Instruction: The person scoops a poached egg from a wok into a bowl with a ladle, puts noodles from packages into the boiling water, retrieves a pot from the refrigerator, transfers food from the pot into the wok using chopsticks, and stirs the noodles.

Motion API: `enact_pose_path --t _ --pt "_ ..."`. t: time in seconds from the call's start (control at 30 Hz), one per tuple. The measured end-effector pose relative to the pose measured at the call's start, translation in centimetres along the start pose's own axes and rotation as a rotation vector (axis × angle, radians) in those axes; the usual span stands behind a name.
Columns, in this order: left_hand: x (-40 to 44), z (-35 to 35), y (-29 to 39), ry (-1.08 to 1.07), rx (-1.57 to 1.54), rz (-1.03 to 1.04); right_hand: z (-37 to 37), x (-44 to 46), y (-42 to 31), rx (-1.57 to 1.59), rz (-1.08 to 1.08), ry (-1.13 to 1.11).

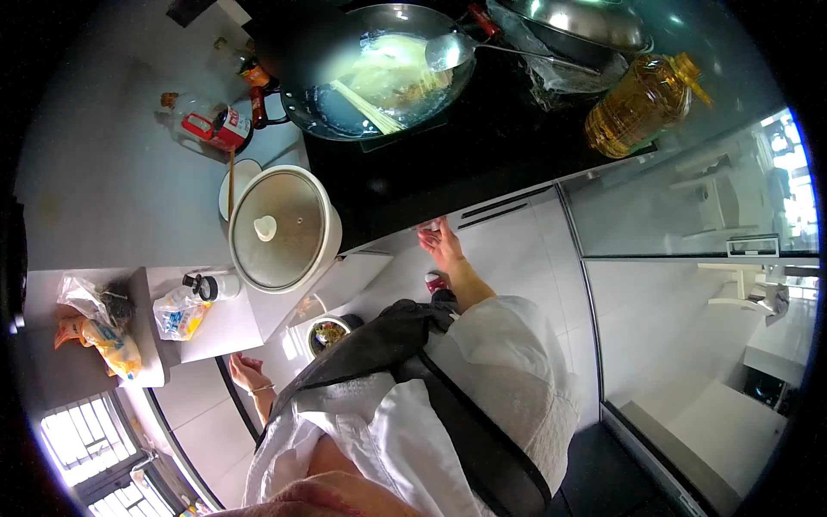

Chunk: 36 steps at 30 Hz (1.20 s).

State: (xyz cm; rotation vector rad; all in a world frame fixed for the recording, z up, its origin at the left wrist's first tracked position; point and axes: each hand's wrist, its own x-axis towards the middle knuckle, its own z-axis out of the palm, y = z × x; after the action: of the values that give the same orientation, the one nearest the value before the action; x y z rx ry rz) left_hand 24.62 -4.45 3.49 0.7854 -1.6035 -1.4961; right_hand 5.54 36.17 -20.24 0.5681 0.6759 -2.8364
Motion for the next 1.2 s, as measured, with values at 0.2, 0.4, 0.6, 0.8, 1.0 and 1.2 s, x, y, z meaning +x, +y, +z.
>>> enact_pose_path --t 0.2,0.4,0.6,0.8,1.0,1.2 --pt "0.9 -0.7 0.1 -0.117 0.131 0.054 0.3 -0.4 1.1 -0.034 0.023 -0.002" --pt "6.2 3.7 1.6 -0.517 0.248 0.256 -1.7 -4.2 3.9 -0.112 0.218 -0.026" --pt "15.2 9.3 1.2 -0.356 0.696 0.876 -5.7 -9.7 6.2 -0.465 0.405 0.019" --pt "21.0 17.7 2.1 -0.676 1.425 0.844 -4.2 -13.1 1.8 -0.598 0.281 0.126" --pt "23.9 22.1 0.6 -0.654 1.121 0.592 1.9 -15.0 -5.6 -0.704 0.095 0.051" --pt "32.3 22.0 -5.4 -0.573 1.125 0.936 11.5 -15.8 -10.0 -1.236 -0.018 -0.296"
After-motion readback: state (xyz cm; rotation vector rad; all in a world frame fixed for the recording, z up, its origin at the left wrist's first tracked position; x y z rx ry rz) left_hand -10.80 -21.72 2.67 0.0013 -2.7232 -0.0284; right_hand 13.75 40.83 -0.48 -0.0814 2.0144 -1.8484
